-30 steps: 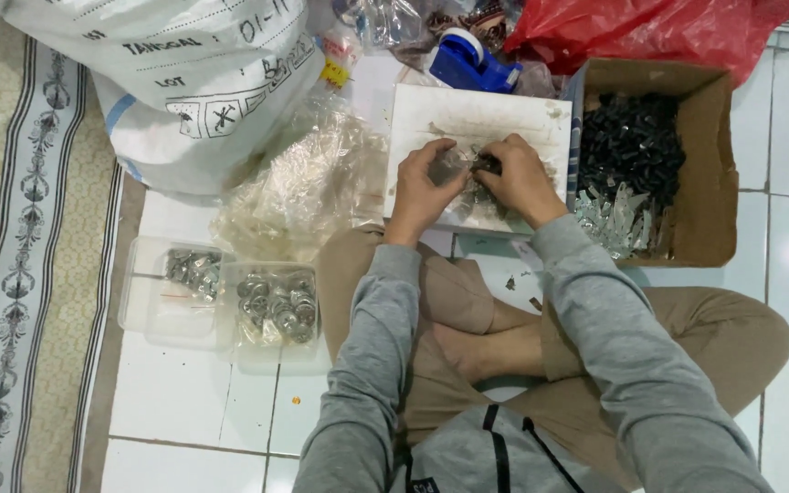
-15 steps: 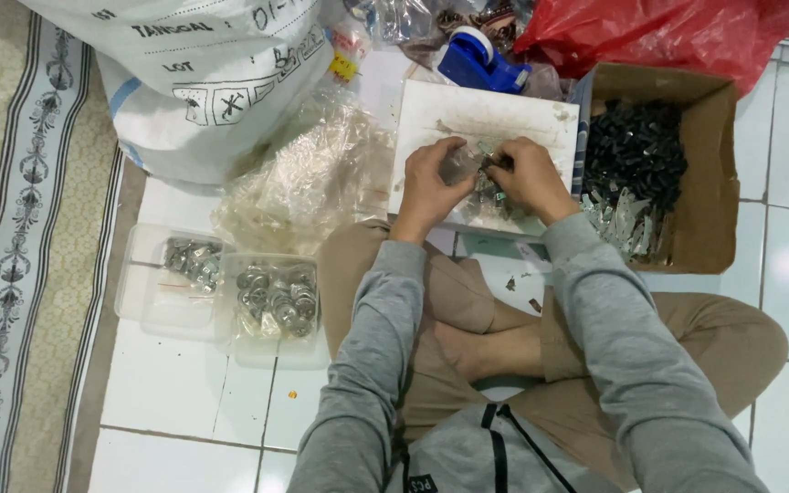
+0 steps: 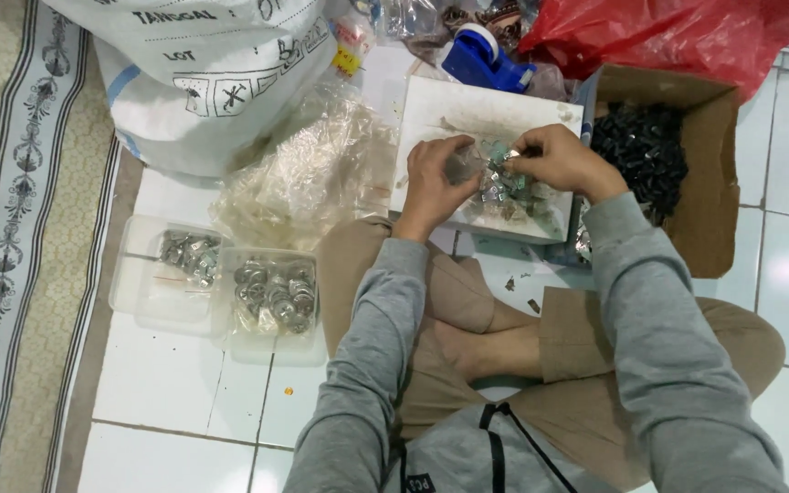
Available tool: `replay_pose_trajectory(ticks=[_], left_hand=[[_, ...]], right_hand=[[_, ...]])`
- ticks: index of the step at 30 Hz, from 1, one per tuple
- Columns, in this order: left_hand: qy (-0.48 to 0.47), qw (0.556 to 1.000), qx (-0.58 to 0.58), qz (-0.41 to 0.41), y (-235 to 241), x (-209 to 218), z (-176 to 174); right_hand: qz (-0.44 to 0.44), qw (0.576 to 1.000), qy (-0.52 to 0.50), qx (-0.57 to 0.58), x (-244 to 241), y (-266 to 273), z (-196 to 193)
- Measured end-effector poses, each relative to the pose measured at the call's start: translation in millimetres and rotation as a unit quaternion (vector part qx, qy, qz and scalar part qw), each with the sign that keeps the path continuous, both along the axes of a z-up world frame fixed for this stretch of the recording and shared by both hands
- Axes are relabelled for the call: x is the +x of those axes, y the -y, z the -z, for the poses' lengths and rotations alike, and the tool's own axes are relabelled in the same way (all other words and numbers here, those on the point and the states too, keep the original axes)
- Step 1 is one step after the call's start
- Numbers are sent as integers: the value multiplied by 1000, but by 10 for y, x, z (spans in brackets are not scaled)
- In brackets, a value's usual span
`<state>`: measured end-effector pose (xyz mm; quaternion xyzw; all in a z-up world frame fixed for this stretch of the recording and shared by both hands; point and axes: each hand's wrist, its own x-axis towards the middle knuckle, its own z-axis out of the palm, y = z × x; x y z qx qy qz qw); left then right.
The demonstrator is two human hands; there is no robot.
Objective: The person sits on the floor and sorts small metal hardware parts by hand. They pick up clusters of parts from a white box, separate them, and place them into a cardboard box or a plastic container nearby.
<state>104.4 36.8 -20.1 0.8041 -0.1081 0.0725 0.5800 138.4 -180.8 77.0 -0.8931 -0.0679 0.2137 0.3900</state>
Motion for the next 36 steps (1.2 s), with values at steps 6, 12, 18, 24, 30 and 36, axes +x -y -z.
replay_pose_trajectory(ticks=[6, 12, 18, 24, 30, 36], left_hand=[[19, 1000, 9, 9, 66, -18, 16], [11, 999, 25, 25, 78, -35, -16], [10, 1000, 8, 27, 113, 15, 168], [10, 999, 19, 24, 114, 9, 115], [22, 1000, 12, 7, 126, 37, 167], [9, 999, 41, -2, 125, 30, 157]], right_hand=[[-115, 972, -48, -201, 279, -79, -151], [-188, 924, -86, -320, 487, -363, -228], [-186, 903, -90, -377, 502, -499, -288], [-169, 900, -126, -381, 542, -689, -343], [-133, 921, -118, -348, 573, -739, -410], [-124, 930, -95, -332, 583, -725, -319]])
